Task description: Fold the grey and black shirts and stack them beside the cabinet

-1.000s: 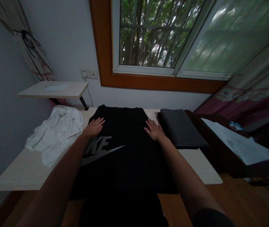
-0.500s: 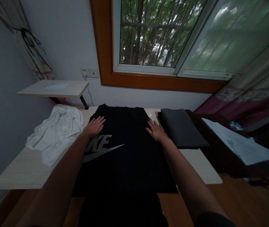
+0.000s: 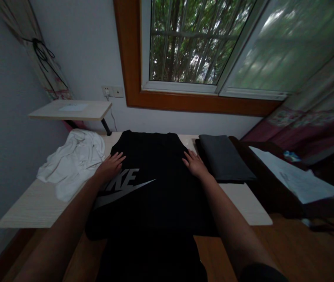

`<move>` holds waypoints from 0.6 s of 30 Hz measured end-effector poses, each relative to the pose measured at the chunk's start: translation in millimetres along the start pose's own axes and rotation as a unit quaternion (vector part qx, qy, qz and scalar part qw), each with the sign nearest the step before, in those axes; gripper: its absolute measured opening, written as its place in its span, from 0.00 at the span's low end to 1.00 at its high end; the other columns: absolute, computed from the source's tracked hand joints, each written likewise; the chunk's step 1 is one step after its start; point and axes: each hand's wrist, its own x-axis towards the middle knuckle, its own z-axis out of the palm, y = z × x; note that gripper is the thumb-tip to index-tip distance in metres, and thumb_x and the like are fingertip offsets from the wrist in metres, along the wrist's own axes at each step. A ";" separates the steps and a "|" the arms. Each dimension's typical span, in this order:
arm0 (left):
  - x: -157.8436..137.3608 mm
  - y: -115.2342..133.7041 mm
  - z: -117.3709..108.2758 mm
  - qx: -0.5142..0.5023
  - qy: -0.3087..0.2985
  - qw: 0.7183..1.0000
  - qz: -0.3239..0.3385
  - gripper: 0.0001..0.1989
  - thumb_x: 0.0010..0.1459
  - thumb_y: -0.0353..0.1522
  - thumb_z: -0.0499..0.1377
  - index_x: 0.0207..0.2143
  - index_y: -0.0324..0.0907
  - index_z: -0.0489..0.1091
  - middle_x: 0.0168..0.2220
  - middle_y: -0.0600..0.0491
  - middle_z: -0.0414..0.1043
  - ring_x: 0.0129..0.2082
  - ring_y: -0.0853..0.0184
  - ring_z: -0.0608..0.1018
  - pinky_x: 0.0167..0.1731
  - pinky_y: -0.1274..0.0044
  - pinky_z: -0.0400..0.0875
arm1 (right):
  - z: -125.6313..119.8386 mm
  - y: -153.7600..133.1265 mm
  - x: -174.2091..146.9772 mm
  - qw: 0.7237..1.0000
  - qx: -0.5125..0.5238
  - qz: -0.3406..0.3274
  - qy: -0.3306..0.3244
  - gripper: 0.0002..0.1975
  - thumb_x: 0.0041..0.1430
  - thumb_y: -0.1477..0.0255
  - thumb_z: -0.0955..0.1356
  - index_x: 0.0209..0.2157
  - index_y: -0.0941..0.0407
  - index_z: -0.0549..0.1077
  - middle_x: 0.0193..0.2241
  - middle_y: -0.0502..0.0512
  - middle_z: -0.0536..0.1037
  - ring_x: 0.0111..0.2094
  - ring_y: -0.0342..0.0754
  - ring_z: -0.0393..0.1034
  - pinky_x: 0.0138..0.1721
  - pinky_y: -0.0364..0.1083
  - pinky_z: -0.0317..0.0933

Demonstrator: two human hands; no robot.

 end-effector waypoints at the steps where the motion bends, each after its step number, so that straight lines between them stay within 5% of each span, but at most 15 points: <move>1: -7.7 0.0 -1.2 0.000 0.001 1.000 0.003 0.27 0.70 0.37 0.44 0.69 0.45 0.59 0.71 0.48 0.54 0.71 0.56 0.57 0.68 0.56 0.54 | 0.0 -0.2 -0.2 1.000 0.000 0.000 0.002 0.31 0.73 0.57 0.55 0.70 0.57 0.57 0.73 0.62 0.50 0.73 0.57 0.44 0.70 0.60 0.45; 12: -30.4 9.0 -10.3 0.001 0.012 1.000 -0.024 0.27 0.70 0.38 0.44 0.68 0.44 0.61 0.71 0.46 0.55 0.71 0.55 0.59 0.67 0.55 0.56 | 2.7 -3.7 -11.9 0.999 0.020 0.018 0.031 0.29 0.73 0.60 0.55 0.68 0.58 0.62 0.71 0.61 0.55 0.72 0.57 0.48 0.69 0.60 0.48; 18: -31.9 12.5 -12.7 0.032 0.033 0.999 -0.028 0.26 0.66 0.30 0.45 0.62 0.39 0.68 0.66 0.44 0.66 0.66 0.57 0.67 0.68 0.60 0.57 | -1.2 -3.6 -35.1 0.997 0.058 -0.005 0.048 0.28 0.72 0.60 0.56 0.67 0.54 0.64 0.72 0.55 0.53 0.71 0.57 0.49 0.69 0.60 0.50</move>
